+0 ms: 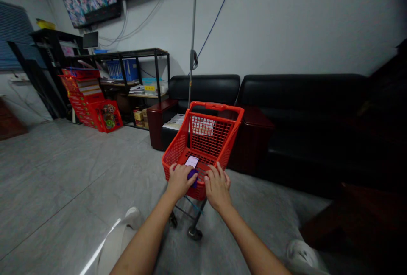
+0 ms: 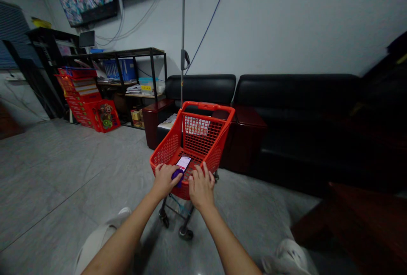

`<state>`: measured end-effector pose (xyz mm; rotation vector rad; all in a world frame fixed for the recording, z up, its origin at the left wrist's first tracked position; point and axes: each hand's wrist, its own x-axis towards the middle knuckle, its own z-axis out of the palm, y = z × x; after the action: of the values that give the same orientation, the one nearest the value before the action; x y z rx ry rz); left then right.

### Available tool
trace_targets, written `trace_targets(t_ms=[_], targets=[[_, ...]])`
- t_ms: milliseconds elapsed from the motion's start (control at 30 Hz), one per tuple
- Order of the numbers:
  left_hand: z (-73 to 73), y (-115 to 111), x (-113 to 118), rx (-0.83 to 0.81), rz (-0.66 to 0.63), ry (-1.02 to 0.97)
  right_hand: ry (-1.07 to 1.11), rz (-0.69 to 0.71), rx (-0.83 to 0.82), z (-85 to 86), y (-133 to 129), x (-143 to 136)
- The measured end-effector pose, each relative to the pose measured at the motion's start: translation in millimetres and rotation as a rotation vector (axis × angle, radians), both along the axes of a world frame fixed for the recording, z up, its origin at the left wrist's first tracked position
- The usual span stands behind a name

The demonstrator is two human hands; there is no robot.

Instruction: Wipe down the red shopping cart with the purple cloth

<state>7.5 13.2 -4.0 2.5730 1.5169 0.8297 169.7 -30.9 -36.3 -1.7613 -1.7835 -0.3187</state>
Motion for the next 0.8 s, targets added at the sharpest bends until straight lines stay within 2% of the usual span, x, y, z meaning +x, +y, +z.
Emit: trace_targets(t_ms=[200, 300, 400, 500, 600, 700, 800], targets=[[-1.6, 7.8, -28.4, -0.059, -0.064, -0.026, -0.003, 0.029, -0.022, 10.5, -7.5, -15.5], [-2.5, 15.7, -45.1, -0.071, -0.045, -0.053, -0.036, 0.073, -0.024, 20.7, 1.2, -16.0], [-1.1, 23.0, -53.6, -0.066, 0.004, -0.076, -0.043, 0.041, -0.008, 23.8, 16.8, -15.6], [1.1, 19.9, -44.6, -0.055, 0.1, -0.114, -0.041, 0.022, -0.014, 19.5, 27.8, -20.4], [0.6, 3.9, -24.4, -0.034, 0.155, -0.116, -0.042, -0.004, -0.03, 15.9, 28.8, -25.6], [-0.6, -8.9, -12.7, -0.012, 0.128, -0.103, -0.056, -0.026, -0.044, 17.6, 23.0, -23.9], [2.9, -1.2, -21.3, -0.042, 0.045, -0.059, -0.071, -0.029, -0.041, 22.4, 16.3, -17.9]])
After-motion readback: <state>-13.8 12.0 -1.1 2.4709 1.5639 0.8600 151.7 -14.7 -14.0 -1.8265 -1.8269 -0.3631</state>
